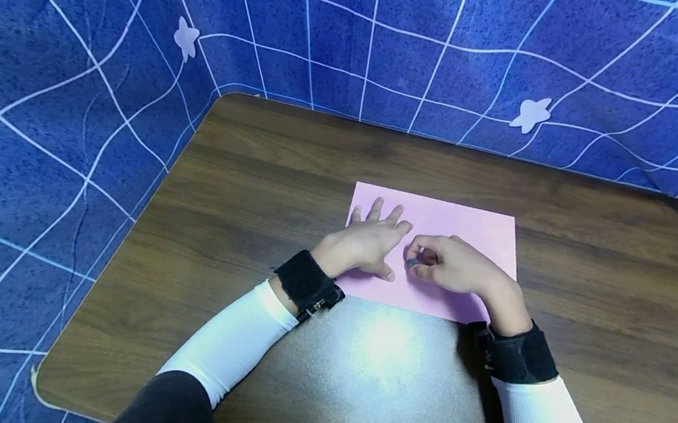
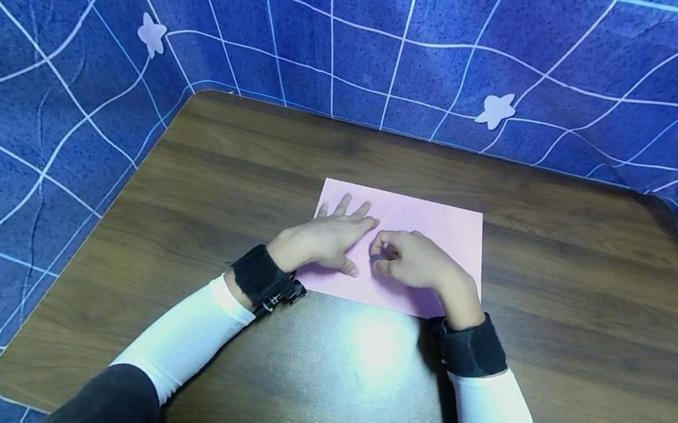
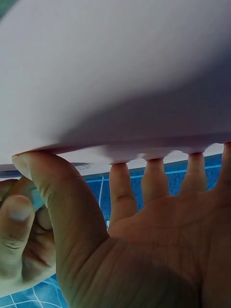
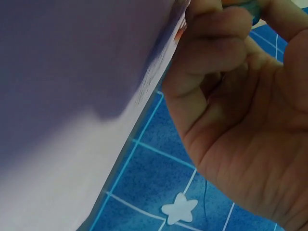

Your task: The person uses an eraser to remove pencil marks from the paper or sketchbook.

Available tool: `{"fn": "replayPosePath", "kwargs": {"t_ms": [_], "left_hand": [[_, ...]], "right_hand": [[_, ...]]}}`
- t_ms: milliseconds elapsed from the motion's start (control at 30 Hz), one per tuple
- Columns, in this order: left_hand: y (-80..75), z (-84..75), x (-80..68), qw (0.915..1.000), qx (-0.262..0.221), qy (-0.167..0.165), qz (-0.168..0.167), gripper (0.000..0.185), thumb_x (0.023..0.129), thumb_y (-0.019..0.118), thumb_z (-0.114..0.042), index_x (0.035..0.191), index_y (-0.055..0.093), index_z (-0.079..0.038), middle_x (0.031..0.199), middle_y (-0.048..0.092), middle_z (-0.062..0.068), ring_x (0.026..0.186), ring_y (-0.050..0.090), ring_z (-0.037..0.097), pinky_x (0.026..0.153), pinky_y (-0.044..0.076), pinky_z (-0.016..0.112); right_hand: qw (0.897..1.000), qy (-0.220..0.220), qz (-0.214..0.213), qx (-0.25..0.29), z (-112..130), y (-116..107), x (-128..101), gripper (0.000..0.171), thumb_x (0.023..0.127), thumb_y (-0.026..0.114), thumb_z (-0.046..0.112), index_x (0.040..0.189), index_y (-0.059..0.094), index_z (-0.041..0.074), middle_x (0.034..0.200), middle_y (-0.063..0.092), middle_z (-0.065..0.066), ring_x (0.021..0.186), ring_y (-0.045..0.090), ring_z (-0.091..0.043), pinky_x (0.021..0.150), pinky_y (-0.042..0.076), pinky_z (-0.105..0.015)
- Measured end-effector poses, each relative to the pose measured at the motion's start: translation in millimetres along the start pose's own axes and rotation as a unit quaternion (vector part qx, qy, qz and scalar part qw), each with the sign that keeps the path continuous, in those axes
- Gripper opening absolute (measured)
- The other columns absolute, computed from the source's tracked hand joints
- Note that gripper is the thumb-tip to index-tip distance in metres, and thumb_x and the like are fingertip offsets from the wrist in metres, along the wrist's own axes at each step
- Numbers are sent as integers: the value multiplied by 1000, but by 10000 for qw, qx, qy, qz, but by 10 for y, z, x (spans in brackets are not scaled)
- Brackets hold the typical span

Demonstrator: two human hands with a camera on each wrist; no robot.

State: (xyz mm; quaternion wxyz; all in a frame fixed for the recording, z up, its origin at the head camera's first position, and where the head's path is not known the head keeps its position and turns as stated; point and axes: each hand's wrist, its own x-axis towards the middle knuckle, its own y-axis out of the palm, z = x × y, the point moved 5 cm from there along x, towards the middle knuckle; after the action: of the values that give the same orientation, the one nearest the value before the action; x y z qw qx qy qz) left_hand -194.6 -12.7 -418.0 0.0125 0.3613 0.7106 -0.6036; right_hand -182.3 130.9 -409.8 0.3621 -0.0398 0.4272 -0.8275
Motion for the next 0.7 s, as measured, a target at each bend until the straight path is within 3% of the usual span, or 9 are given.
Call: {"fn": "replayPosePath", "kwargs": {"t_ms": [167,267,500,600,700], "left_hand": [[0,2,-3,10000,18,-37,35,101,84,82,-44,163,23,-23,174,1,11,158,-8,47,122,8,74],[6,-2,-3,10000,48,-55,59,101,85,81,-45,164,22,-23,174,1,11,158,-8,46,122,9,74],[14,1,1,10000,23,-33,15,99,85,82,-45,163,24,-23,174,1,11,158,-8,47,122,8,75],[10,1,2,10000,-34,-8,-26,100,84,83,-44,163,24,-23,174,1,11,158,-8,47,122,7,75],[7,3,2,10000,-57,-5,-17,101,83,83,-43,163,24,-23,174,0,11,158,-9,47,122,6,74]], "right_hand": [[9970,468,-483,-370,-94,-100,-22,15,89,68,12,104,68,15,80,65,1,72,53,-17,70,42,-33],[9949,484,-617,-627,-94,-113,-35,15,89,68,12,103,68,15,75,62,2,70,51,-17,69,40,-33],[9965,-119,-235,-789,44,-9,-16,15,91,72,13,105,67,15,78,63,6,70,52,-13,71,43,-36],[9977,-442,-13,-508,94,37,-6,14,92,72,13,106,69,14,87,70,7,76,56,-11,79,47,-37],[9988,-456,168,-49,87,55,3,14,92,71,11,106,68,13,82,67,4,74,53,-11,76,46,-35]]}}
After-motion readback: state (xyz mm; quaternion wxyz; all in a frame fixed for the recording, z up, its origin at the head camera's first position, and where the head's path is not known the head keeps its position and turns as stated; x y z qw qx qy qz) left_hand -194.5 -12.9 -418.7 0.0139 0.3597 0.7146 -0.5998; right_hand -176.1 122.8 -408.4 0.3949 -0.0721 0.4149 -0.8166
